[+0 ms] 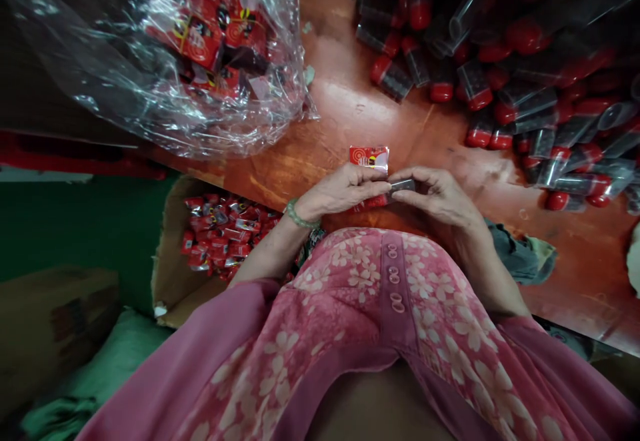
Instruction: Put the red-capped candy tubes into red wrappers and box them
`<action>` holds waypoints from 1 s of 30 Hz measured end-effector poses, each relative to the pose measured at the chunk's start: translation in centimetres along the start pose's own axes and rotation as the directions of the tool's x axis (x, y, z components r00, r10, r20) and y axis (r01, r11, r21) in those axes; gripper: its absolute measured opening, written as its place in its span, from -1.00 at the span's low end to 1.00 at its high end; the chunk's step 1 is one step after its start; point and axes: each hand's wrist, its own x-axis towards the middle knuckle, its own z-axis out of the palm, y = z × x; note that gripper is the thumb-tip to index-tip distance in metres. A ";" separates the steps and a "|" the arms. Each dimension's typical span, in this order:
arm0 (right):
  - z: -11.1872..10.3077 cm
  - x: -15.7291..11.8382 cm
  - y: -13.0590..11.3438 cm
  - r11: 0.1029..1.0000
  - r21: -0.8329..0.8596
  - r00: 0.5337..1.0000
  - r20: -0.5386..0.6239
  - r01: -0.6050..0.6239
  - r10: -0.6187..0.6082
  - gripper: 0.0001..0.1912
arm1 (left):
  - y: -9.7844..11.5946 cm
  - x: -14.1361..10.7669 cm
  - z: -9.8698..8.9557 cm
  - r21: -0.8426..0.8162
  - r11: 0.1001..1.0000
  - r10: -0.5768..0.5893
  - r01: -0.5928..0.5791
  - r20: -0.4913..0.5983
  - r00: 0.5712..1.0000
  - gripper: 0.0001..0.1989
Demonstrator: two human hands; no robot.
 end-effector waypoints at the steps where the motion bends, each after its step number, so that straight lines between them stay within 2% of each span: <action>1: 0.2 -0.1 0.1 1.000 -0.009 1.000 -0.003 0.003 -0.003 -0.72 | 0.1 -0.1 -0.1 0.048 0.999 -0.001 0.001 -0.010 1.000 -0.57; 5: 1.0 -0.4 0.4 0.996 0.091 1.000 -0.025 -0.008 0.011 -0.68 | 0.3 -0.8 -0.3 0.165 0.986 -0.020 0.025 -0.028 0.999 -0.63; 8: 1.3 -0.6 0.5 0.990 0.144 0.997 -0.077 0.014 -0.003 -0.63 | 0.3 -1.1 0.1 0.158 0.986 -0.052 0.056 -0.031 0.998 -0.66; 11: 0.9 -1.1 0.5 0.998 0.044 0.997 -0.065 0.038 -0.035 -0.69 | 0.1 -0.9 0.8 0.089 0.992 -0.093 0.095 -0.021 0.995 -0.67; 13: 0.5 -1.5 0.4 0.997 -0.054 0.998 -0.021 0.051 -0.052 -0.71 | -0.1 -0.8 1.4 0.063 0.992 -0.106 0.106 -0.010 0.994 -0.67; 15: 0.1 -1.7 0.5 0.995 -0.076 0.998 0.024 0.057 -0.055 -0.71 | -0.1 -0.9 1.7 0.055 0.992 -0.114 0.113 0.007 0.993 -0.67; 17: 0.0 -1.8 0.6 0.999 -0.007 0.999 0.035 0.039 -0.039 -0.69 | 0.0 -1.1 1.8 0.050 0.992 -0.113 0.112 0.014 0.993 -0.67; 20: 0.4 -1.8 0.9 0.997 0.079 1.000 -0.018 0.026 -0.025 -0.66 | 0.1 -1.7 1.6 0.051 0.995 -0.081 0.083 -0.031 0.996 -0.65; 24: 1.1 -2.1 0.6 0.988 -0.076 0.986 -0.085 0.136 -0.142 -0.73 | -0.2 -2.0 1.4 0.140 0.988 -0.051 0.065 -0.098 0.994 -0.71; 27: 1.2 -2.5 0.0 0.952 -0.208 0.969 -0.054 0.224 -0.240 -0.77 | -0.7 -1.7 1.7 0.134 0.988 -0.065 0.077 -0.091 0.994 -0.72; 30: 1.1 -2.6 0.2 0.951 -0.226 0.970 -0.077 0.208 -0.231 -0.78 | -0.7 -1.2 2.2 0.140 0.988 -0.049 0.062 -0.096 0.994 -0.71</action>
